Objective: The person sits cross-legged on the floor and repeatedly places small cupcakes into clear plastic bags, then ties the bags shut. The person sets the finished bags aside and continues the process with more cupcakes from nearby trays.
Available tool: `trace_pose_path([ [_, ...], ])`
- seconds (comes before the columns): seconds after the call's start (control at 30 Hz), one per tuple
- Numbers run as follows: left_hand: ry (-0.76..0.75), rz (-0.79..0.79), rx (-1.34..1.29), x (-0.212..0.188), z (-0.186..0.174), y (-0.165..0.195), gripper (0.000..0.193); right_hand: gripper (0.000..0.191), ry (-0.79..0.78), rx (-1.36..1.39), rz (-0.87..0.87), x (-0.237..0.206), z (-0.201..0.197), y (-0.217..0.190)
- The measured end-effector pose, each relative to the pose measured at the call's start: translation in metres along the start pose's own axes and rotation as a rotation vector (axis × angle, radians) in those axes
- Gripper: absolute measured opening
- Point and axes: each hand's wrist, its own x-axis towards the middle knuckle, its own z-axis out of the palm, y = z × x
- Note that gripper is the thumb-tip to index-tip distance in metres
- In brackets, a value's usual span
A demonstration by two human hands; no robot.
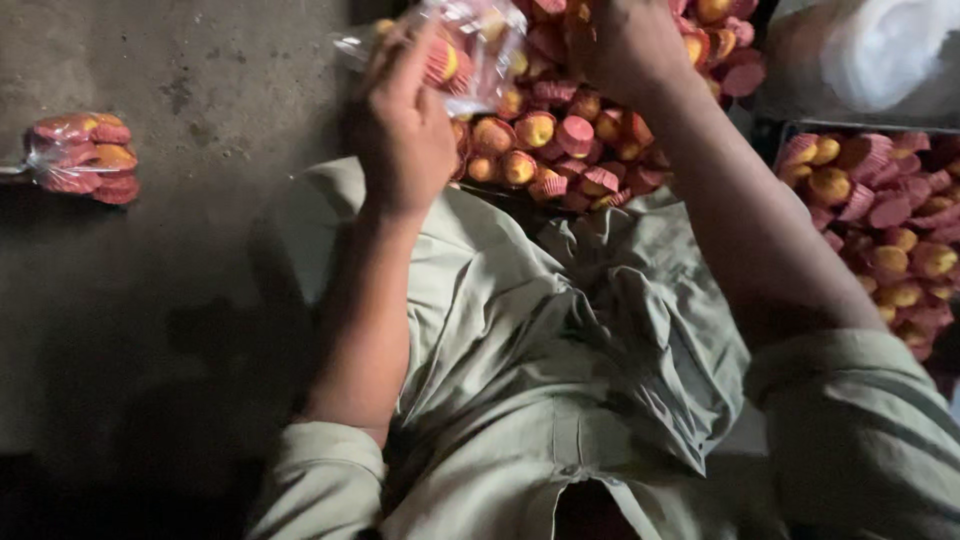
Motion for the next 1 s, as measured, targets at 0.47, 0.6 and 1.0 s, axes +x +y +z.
trace_pose_path([
  [0.47, 0.069, -0.081, -0.02, 0.004, 0.003, -0.026, 0.049, 0.028, -0.065, -0.219, -0.386, -0.027, 0.015, 0.003],
  [0.6, 0.089, -0.054, -0.02, 0.004, 0.001, -0.024, 0.05, 0.034, 0.081, 0.007, -0.176, -0.039, 0.016, 0.008],
  [1.0, 0.084, -0.019, -0.017, -0.003, 0.007, -0.022, 0.049, 0.075, 0.13, 0.228, 0.266, -0.106, 0.052, -0.038],
])
